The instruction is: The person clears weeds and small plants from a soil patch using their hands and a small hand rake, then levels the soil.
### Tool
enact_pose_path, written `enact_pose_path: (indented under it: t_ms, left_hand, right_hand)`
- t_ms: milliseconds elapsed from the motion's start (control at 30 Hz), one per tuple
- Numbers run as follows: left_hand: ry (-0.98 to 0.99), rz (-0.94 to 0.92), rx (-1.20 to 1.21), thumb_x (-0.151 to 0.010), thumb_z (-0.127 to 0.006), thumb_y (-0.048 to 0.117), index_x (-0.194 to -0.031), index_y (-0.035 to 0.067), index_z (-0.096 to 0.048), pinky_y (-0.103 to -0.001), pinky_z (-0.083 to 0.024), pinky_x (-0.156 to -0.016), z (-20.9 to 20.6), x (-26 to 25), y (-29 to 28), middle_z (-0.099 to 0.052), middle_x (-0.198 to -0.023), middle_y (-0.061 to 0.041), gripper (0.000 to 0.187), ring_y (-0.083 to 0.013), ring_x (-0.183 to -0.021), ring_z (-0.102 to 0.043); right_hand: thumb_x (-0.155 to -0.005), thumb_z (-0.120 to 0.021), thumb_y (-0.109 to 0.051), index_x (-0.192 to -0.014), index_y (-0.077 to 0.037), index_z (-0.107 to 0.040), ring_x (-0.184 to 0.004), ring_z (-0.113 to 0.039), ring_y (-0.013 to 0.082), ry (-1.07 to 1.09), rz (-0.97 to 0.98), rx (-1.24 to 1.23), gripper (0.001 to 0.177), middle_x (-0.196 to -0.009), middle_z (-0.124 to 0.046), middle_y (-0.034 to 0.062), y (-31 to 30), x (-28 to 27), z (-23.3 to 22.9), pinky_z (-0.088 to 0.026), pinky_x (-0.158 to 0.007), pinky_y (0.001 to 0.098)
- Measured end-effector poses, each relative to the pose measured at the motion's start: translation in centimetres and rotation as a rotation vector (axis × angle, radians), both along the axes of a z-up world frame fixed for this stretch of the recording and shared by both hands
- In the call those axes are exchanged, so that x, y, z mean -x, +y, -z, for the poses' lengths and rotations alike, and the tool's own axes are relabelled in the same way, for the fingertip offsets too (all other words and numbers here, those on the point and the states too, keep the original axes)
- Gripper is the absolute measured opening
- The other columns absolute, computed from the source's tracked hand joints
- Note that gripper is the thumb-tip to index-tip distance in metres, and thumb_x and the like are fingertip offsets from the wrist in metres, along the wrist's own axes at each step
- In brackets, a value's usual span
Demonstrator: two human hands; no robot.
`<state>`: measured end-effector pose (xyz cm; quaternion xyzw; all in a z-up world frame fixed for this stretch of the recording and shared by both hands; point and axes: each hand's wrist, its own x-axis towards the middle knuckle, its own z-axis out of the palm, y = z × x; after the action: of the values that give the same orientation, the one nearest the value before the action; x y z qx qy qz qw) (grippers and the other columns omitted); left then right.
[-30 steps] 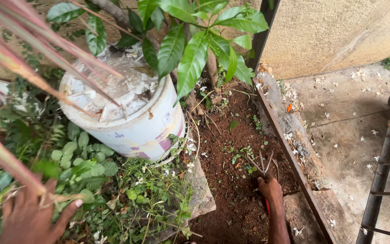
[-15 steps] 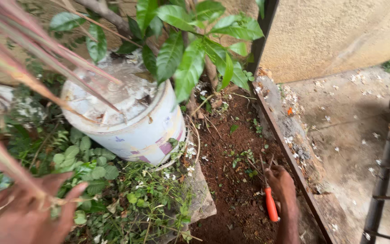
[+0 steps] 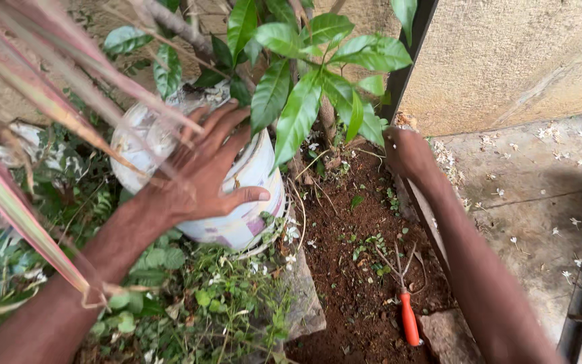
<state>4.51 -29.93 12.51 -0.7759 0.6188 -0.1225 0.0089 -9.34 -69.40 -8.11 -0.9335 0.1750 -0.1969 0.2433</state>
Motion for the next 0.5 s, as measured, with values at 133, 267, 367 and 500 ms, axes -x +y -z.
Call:
enact_pose_path:
  t_ms: [133, 267, 367, 500]
  left_hand:
    - [0.131, 0.030, 0.117, -0.080, -0.064, 0.076, -0.138, -0.008, -0.049, -0.061, -0.019, -0.123, 0.6, -0.7, 0.4, -0.033, -0.157, -0.027, 0.103, -0.0402, -0.150, -0.024]
    - [0.191, 0.015, 0.121, -0.076, -0.069, 0.070, -0.146, -0.014, -0.042, -0.062, -0.018, -0.118, 1.1, -1.5, -0.6, -0.029, -0.156, -0.032, 0.113, -0.0455, -0.146, -0.024]
    - [0.189, 0.018, 0.076, -0.072, -0.075, 0.063, -0.138, -0.017, -0.043, -0.061, -0.019, -0.118, 1.3, -1.8, -1.1, -0.028, -0.156, -0.034, 0.108, -0.0471, -0.145, -0.025]
    - [0.186, 0.000, 0.007, -0.067, -0.078, 0.056, -0.122, -0.020, -0.048, -0.064, -0.020, -0.117, 1.0, -1.8, -1.3, -0.028, -0.152, -0.037, 0.098, -0.0504, -0.142, -0.027]
  right_hand:
    - [-0.110, -0.049, -0.011, -0.103, -0.002, -0.073, -0.060, -0.064, 0.0207, 0.601, -0.064, 0.167, 0.027, -0.077, -0.070, 0.0143, -3.4, -3.9, 1.2, -0.057, -0.052, 0.0390]
    - [-0.100, -0.058, -0.016, -0.125, -0.011, -0.068, -0.059, -0.066, 0.0209, 0.639, -0.224, 0.430, 0.027, -0.083, -0.068, 0.0131, -5.7, -7.1, 3.4, -0.059, -0.048, 0.0391]
    - [-0.101, -0.058, -0.016, -0.126, -0.009, -0.068, -0.063, -0.066, 0.0218, 0.587, -0.220, 0.410, 0.028, -0.087, -0.067, 0.0137, -7.8, -9.8, 6.1, -0.059, -0.052, 0.0396]
    - [-0.102, -0.057, -0.017, -0.128, -0.006, -0.066, -0.071, -0.066, 0.0237, 0.162, -0.171, -0.155, 0.030, -0.094, -0.067, 0.0149, -9.3, -15.2, 13.6, -0.059, -0.060, 0.0406]
